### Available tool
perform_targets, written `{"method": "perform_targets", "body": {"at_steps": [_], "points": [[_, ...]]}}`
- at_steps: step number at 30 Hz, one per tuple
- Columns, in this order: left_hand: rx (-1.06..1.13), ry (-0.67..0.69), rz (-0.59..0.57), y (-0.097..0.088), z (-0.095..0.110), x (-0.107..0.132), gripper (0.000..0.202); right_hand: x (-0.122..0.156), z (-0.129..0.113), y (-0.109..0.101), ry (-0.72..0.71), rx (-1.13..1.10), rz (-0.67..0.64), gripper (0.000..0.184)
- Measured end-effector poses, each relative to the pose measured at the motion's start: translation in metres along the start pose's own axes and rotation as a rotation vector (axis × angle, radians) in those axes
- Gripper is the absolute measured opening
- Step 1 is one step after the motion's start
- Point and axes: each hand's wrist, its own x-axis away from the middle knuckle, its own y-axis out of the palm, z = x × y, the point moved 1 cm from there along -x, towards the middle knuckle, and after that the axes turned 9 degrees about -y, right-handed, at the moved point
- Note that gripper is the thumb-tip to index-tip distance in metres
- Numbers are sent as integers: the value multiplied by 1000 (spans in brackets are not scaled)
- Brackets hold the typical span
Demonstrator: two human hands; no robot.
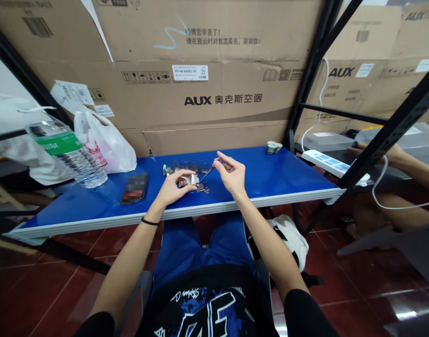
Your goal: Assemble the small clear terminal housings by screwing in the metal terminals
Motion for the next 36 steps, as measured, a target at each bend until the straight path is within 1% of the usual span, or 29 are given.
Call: {"method": "perform_targets", "body": {"at_steps": [5, 11, 15, 22, 28, 36], "points": [[-18, 21, 22, 0, -3, -2, 46, 1, 4, -1, 4, 56, -15, 55], [-13, 60, 47, -1, -4, -1, 39, 5, 7, 1, -58, 81, -63, 38], [-16, 72, 44, -1, -3, -1, 39, 6, 6, 3, -73, 104, -84, 33], [-43, 89, 46, -1, -1, -1, 40, 6, 7, 3, -33, 127, -94, 39], [-43, 63, 41, -1, 2, 0, 41, 5, 10, 1, 15, 114, -78, 40], [-38, 50, 36, -1, 2, 0, 44, 5, 11, 1, 3, 161, -78, 43]]}}
